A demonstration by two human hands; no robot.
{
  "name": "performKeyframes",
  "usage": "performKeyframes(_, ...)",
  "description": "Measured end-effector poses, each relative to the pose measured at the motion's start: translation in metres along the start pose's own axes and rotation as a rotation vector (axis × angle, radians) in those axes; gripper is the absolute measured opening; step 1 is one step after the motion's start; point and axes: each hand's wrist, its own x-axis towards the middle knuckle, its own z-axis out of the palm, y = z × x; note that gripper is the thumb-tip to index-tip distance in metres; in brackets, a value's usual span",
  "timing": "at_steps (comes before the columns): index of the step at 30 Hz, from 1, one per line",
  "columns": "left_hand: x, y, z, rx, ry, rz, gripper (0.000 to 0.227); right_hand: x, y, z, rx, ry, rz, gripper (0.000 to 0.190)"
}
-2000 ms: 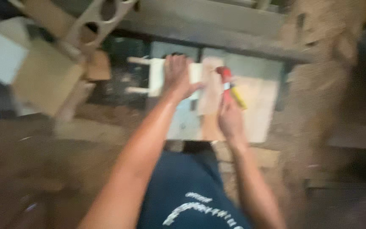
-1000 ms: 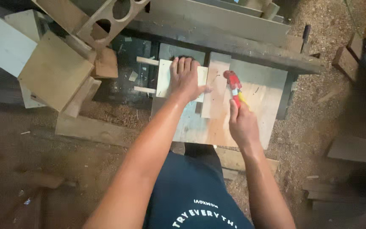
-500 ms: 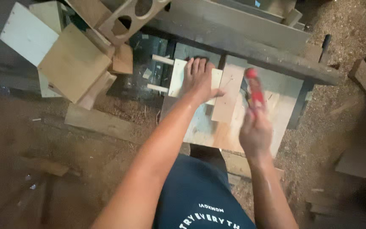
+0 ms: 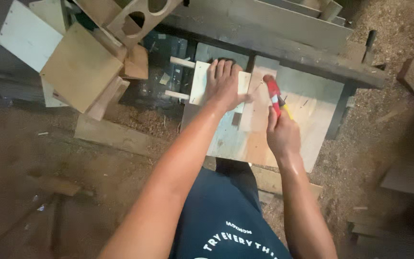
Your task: The person assembles small wooden parts on a workbench. They use a hammer to drive nails into the pieces and a chisel to adjust joints, then inspect the assembled components.
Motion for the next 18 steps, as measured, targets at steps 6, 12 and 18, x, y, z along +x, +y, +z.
performKeyframes(6,0.007,0.005,0.008,-0.014,-0.062,-0.033,0.102,-0.026,0.006,-0.037,0.247,0.280,-0.218,0.025)
performKeyframes(12,0.002,0.003,0.016,0.008,-0.030,0.007,0.108,-0.015,0.009,0.002,-0.024,0.038,0.050,0.033)
performKeyframes(18,0.009,0.005,0.017,0.021,-0.007,0.027,0.098,-0.022,0.036,0.007,0.147,0.039,0.016,0.033)
